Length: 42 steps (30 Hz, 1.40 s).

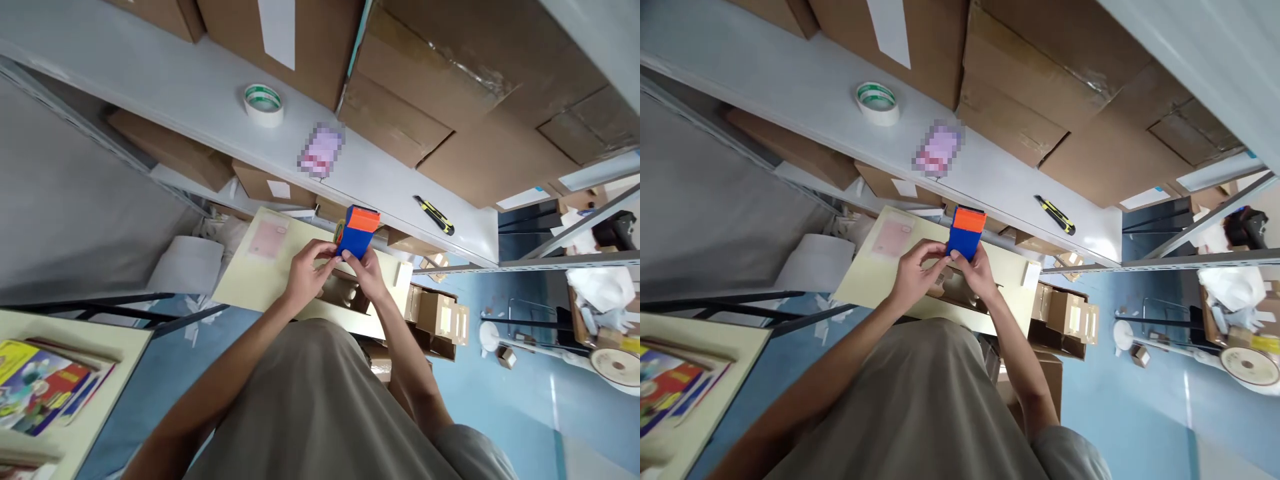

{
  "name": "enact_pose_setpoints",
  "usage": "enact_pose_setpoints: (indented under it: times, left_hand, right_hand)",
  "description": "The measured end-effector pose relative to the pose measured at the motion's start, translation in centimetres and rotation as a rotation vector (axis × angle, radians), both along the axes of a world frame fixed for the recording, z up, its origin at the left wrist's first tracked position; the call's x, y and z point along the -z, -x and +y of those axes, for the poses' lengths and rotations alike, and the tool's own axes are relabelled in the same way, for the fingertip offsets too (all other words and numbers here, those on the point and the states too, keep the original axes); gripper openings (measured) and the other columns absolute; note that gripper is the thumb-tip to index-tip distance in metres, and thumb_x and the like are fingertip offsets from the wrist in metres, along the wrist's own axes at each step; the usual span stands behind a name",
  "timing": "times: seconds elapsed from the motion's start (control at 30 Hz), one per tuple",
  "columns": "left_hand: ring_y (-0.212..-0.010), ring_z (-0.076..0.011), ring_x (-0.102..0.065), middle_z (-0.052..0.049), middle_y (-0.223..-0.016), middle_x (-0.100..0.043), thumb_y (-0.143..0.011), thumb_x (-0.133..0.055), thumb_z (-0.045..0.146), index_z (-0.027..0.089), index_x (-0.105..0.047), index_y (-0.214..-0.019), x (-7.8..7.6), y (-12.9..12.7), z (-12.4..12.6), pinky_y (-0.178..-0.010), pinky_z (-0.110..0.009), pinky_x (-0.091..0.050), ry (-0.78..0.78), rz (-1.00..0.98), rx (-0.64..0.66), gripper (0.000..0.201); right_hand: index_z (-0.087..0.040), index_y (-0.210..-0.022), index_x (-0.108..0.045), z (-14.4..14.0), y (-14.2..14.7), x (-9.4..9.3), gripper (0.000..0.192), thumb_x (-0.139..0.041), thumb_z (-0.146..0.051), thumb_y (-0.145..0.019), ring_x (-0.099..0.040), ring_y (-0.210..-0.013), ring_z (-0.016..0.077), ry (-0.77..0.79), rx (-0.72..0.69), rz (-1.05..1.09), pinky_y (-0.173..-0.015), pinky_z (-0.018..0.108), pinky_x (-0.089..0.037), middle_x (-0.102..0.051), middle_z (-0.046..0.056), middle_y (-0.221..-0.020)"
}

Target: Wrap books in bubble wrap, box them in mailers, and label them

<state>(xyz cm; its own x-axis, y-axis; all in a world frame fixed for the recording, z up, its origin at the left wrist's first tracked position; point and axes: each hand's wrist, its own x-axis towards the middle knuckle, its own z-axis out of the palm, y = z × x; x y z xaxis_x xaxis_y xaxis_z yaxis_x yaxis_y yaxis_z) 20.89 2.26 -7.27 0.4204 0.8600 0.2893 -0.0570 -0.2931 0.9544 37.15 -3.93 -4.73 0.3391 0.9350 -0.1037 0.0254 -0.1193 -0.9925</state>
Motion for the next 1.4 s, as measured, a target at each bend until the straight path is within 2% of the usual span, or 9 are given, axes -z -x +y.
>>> enact_pose_setpoints:
  times: [0.17, 0.33, 0.53, 0.73, 0.87, 1.0, 1.17, 1.27, 1.4]
  left_hand:
    - [-0.109, -0.0248, -0.078, -0.008, -0.115, -0.080, -0.105, -0.077, 0.049, 0.025, -0.078, -0.114, 0.2, 3.4, 0.9, -0.095, -0.039, -0.069, 0.037, 0.108, 0.082, 0.026]
    - [-0.127, -0.0327, -0.075, -0.014, -0.139, -0.081, -0.102, -0.072, 0.074, 0.023, -0.082, -0.132, -0.9, 7.0, 4.2, -0.103, -0.044, -0.065, 0.400, 0.046, 0.180, 0.059]
    - [-0.108, -0.0291, -0.077, -0.010, -0.109, -0.086, -0.087, -0.088, 0.077, 0.021, -0.087, -0.102, 0.1, 8.6, 6.4, -0.093, -0.039, -0.062, 0.604, -0.005, 0.322, 0.058]
    - [-0.092, -0.0232, -0.075, -0.008, -0.095, -0.083, -0.083, -0.092, 0.069, 0.020, -0.083, -0.092, 3.9, 7.9, 4.7, -0.083, -0.035, -0.060, 0.669, -0.072, 0.306, 0.051]
    - [-0.086, -0.0218, -0.073, -0.008, -0.090, -0.082, -0.080, -0.092, 0.069, 0.020, -0.081, -0.087, 6.8, 6.9, 2.1, -0.079, -0.034, -0.058, 0.744, -0.049, 0.174, 0.051]
    - [-0.082, -0.0204, -0.071, -0.008, -0.089, -0.082, -0.075, -0.095, 0.068, 0.020, -0.080, -0.087, 10.3, 7.7, 1.1, -0.074, -0.032, -0.056, 0.872, -0.051, 0.005, 0.052]
    - [-0.074, -0.0167, -0.063, -0.007, -0.084, -0.078, -0.064, -0.100, 0.070, 0.019, -0.078, -0.084, 15.9, 7.9, 1.6, -0.068, -0.030, -0.049, 1.014, -0.063, -0.016, 0.059]
    - [-0.072, -0.0157, -0.059, -0.005, -0.078, -0.074, -0.064, -0.098, 0.074, 0.020, -0.076, -0.082, 18.6, 5.9, 0.5, -0.067, -0.030, -0.046, 1.073, -0.036, 0.009, 0.061]
    - [-0.075, -0.0167, -0.058, -0.002, -0.075, -0.070, -0.071, -0.093, 0.076, 0.021, -0.075, -0.081, 20.5, 3.8, -1.3, -0.070, -0.030, -0.044, 1.105, 0.038, -0.007, 0.058]
  right_hand:
    - [-0.025, -0.120, -0.063, -0.6, 1.5, 0.7, 0.068, -0.071, -0.089, -0.096, -0.073, -0.102, 0.0272, 0.072, -0.026, -0.176, -0.097, 0.043, -0.062, -0.079, 0.009, -0.111]
    - [-0.025, -0.128, -0.062, -2.4, 1.1, -0.7, 0.067, -0.069, -0.085, -0.100, -0.073, -0.098, 0.0271, 0.239, -0.238, -0.351, -0.088, 0.040, -0.062, -0.079, 0.008, -0.114]
    - [-0.026, -0.129, -0.063, -3.8, 1.4, -3.0, 0.053, -0.068, -0.073, -0.106, -0.068, -0.085, 0.0247, 0.417, -0.459, -0.520, -0.075, 0.038, -0.057, -0.077, 0.006, -0.103]
    - [-0.023, -0.110, -0.067, -3.5, 2.9, -4.5, 0.060, -0.066, -0.082, -0.101, -0.064, -0.080, 0.0224, 0.569, -0.482, -0.623, -0.071, 0.034, -0.051, -0.074, 0.005, -0.092]
    - [-0.021, -0.102, -0.072, -2.3, 2.6, -5.5, 0.071, -0.059, -0.091, -0.100, -0.067, -0.080, 0.0218, 0.766, -0.512, -0.628, -0.070, 0.031, -0.049, -0.076, 0.006, -0.089]
    - [-0.021, -0.093, -0.074, -1.6, 0.3, -8.5, 0.076, -0.064, -0.096, -0.094, -0.069, -0.071, 0.0204, 0.972, -0.667, -0.644, -0.063, 0.030, -0.048, -0.077, 0.006, -0.080]
    - [-0.020, -0.097, -0.078, -1.3, -1.2, -12.4, 0.078, -0.062, -0.097, -0.095, -0.070, -0.058, 0.0197, 1.257, -0.619, -0.612, -0.052, 0.031, -0.049, -0.080, 0.008, -0.076]
    - [-0.020, -0.101, -0.080, -0.7, -0.2, -12.3, 0.079, -0.061, -0.097, -0.095, -0.071, -0.056, 0.0203, 1.296, -0.595, -0.659, -0.050, 0.031, -0.049, -0.080, 0.008, -0.075]
    - [-0.020, -0.097, -0.080, -0.4, 1.0, -11.0, 0.077, -0.060, -0.095, -0.097, -0.066, -0.052, 0.0188, 1.308, -0.580, -0.763, -0.051, 0.032, -0.047, -0.075, 0.006, -0.067]
